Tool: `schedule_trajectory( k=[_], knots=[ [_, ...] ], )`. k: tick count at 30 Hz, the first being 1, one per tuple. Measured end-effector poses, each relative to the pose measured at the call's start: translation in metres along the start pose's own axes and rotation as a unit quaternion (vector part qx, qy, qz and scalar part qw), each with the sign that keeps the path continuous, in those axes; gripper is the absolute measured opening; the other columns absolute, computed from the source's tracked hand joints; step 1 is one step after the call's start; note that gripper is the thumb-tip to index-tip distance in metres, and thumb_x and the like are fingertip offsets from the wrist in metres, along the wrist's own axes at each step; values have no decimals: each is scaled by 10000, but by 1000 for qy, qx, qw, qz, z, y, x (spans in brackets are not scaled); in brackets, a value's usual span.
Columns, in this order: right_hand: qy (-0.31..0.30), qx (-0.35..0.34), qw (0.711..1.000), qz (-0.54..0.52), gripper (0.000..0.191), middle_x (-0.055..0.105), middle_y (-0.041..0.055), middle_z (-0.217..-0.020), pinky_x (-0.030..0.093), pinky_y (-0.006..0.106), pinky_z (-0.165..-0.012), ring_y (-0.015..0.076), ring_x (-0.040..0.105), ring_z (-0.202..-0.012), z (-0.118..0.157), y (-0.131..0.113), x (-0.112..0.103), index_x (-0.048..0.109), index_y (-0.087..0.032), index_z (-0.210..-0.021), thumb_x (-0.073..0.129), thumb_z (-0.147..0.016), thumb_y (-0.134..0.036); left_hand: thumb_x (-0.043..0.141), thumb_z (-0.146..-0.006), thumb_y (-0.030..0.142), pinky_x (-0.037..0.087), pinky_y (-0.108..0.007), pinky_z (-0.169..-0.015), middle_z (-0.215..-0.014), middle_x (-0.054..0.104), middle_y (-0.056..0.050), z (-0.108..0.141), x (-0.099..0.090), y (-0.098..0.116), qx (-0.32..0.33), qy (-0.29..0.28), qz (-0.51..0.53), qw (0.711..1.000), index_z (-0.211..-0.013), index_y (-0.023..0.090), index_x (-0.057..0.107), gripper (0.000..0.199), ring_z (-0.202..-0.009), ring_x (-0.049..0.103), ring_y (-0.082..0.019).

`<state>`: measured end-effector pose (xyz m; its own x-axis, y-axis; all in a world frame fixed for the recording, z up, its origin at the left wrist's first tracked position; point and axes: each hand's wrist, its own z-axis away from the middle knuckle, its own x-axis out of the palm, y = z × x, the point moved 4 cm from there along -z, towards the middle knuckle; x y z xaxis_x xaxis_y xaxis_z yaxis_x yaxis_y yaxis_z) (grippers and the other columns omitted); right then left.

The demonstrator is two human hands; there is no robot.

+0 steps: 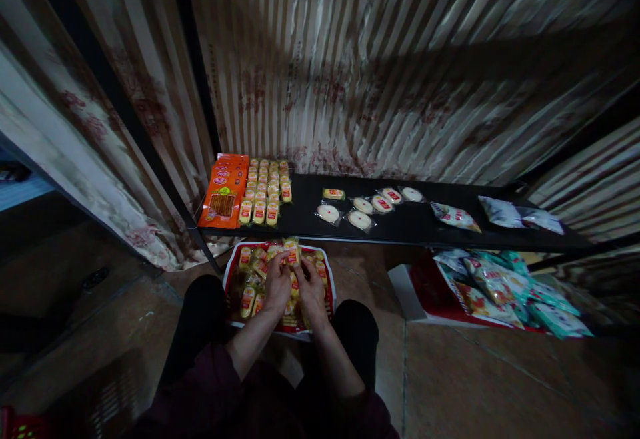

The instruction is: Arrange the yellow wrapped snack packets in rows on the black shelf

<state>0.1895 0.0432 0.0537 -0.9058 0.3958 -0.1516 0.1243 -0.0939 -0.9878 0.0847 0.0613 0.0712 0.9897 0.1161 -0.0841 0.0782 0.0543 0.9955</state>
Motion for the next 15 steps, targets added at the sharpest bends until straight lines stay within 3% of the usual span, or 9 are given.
schedule_trajectory(
  k=[7, 15],
  knots=[
    [-9, -43, 999, 12, 356, 704, 69, -1050, 458, 376, -927, 226, 629, -982, -20, -11, -2, 677, -206, -1053, 564, -801, -429, 444, -758, 57, 436, -355, -959, -1052, 625, -51, -17, 6, 1, 57, 18, -22, 998, -962, 202, 611, 300, -1008, 574, -167],
    [-15, -73, 997, 21, 348, 694, 72, -1055, 462, 371, -918, 214, 625, -951, -58, -12, 6, 647, -197, -1086, 524, -823, -390, 445, -748, 61, 443, -348, -947, -1023, 626, -40, -45, 15, 15, 65, 21, -38, 997, -946, 211, 612, 300, -985, 570, -163]
  ],
)
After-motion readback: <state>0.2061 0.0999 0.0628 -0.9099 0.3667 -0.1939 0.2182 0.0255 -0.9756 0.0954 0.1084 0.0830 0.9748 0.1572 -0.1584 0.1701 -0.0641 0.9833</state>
